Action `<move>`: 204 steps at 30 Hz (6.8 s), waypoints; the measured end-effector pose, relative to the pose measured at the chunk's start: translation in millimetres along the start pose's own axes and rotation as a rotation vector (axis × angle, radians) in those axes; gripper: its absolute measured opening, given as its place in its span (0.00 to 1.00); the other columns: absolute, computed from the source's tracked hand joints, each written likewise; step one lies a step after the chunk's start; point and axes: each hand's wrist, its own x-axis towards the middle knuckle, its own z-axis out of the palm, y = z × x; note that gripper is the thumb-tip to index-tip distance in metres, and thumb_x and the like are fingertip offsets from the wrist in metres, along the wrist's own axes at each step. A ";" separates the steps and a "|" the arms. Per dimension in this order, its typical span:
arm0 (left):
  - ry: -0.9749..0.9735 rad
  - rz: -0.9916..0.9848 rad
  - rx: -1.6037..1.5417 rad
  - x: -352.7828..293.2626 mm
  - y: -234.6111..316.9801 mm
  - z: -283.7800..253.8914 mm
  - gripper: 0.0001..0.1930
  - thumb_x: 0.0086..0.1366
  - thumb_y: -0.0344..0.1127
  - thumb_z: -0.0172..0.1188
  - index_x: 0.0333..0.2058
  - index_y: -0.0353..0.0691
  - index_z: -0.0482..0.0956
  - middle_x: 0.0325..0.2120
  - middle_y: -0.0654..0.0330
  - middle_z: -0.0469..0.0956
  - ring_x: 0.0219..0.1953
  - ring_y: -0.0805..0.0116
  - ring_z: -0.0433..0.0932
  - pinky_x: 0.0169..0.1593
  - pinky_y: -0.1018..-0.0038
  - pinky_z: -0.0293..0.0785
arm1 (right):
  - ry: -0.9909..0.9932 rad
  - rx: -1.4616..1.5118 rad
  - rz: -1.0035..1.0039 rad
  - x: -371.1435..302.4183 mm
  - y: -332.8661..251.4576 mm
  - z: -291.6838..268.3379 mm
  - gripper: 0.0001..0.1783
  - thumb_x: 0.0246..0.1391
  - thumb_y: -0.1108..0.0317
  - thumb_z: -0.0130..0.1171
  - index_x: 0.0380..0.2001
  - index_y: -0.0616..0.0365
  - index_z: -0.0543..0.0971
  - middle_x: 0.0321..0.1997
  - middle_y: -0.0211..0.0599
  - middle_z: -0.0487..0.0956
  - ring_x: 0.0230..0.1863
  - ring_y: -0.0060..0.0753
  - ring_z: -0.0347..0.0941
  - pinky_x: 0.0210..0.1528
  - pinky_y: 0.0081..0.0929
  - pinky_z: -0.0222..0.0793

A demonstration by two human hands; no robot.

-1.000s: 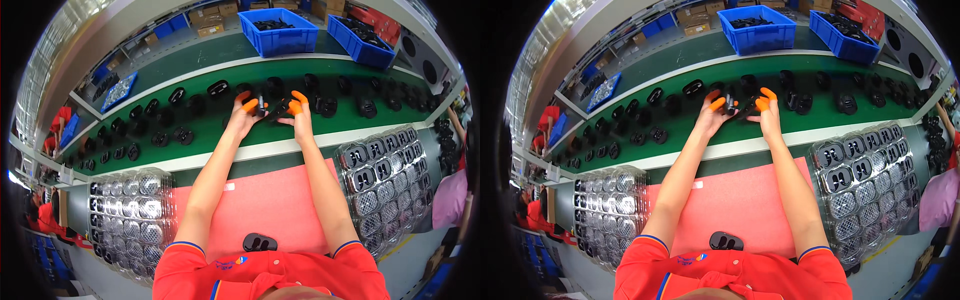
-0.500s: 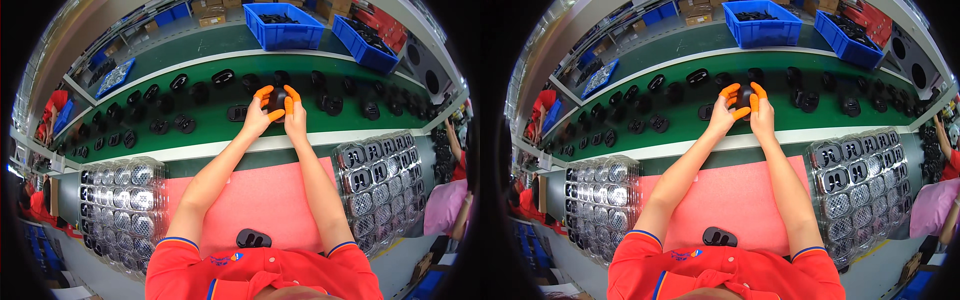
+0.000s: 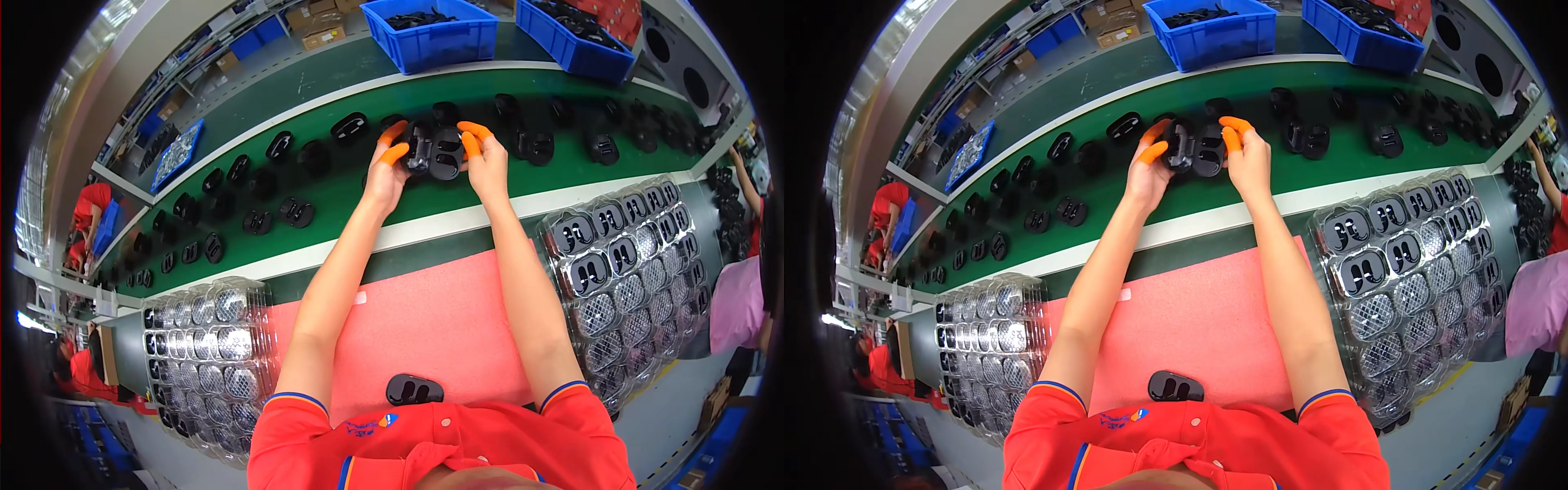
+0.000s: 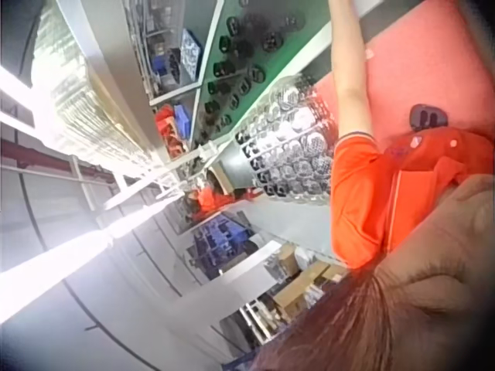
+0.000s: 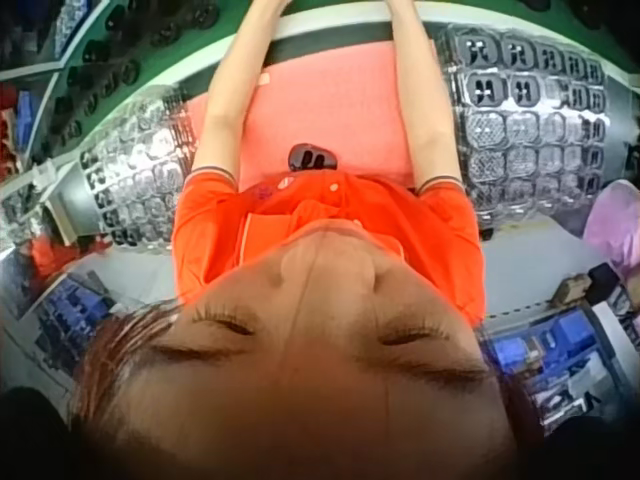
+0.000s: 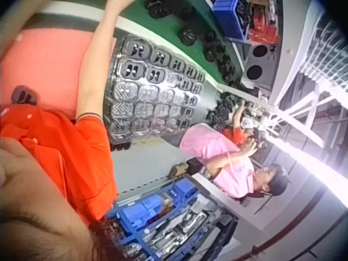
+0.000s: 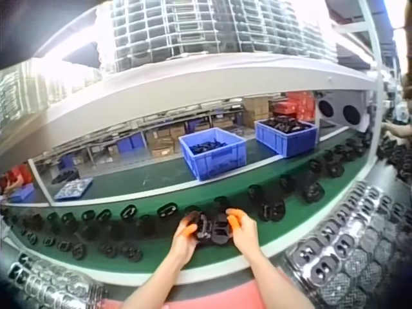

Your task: Assembling electronic game controller components by attaching thumbstick caps to joystick housings on a production conveyor belt.

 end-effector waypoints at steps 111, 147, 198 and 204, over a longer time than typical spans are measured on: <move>0.395 -0.067 0.054 -13.9 13.5 -57.4 0.17 0.67 0.40 0.41 0.53 0.41 0.61 0.48 0.53 0.68 0.47 0.59 0.72 0.49 0.59 0.71 | -0.259 0.332 0.292 -35.8 -40.0 73.0 0.26 0.56 0.79 0.46 0.59 0.54 0.61 0.49 0.44 0.71 0.43 0.31 0.74 0.35 0.27 0.79; 0.324 0.366 1.623 35.8 101.0 -126.3 0.22 0.55 0.41 0.60 0.47 0.38 0.73 0.48 0.49 0.72 0.52 0.55 0.70 0.55 0.68 0.65 | 0.032 -0.672 -0.085 0.4 -5.1 24.3 0.14 0.52 0.70 0.49 0.43 0.54 0.77 0.28 0.49 0.78 0.30 0.54 0.74 0.36 0.40 0.70; 0.157 0.158 0.585 -33.7 22.2 -41.2 0.40 0.45 0.23 0.67 0.57 0.33 0.55 0.50 0.51 0.64 0.53 0.61 0.67 0.53 0.67 0.71 | -0.358 0.289 0.139 -41.3 -42.6 74.6 0.22 0.60 0.73 0.45 0.58 0.56 0.60 0.50 0.45 0.72 0.47 0.31 0.72 0.41 0.27 0.75; 0.100 0.298 0.622 -38.0 21.3 -42.1 0.41 0.44 0.20 0.66 0.58 0.34 0.56 0.51 0.52 0.62 0.55 0.60 0.65 0.56 0.66 0.69 | -0.453 0.489 0.347 -38.7 -53.6 68.9 0.21 0.60 0.69 0.47 0.56 0.51 0.62 0.51 0.37 0.70 0.50 0.28 0.69 0.45 0.29 0.74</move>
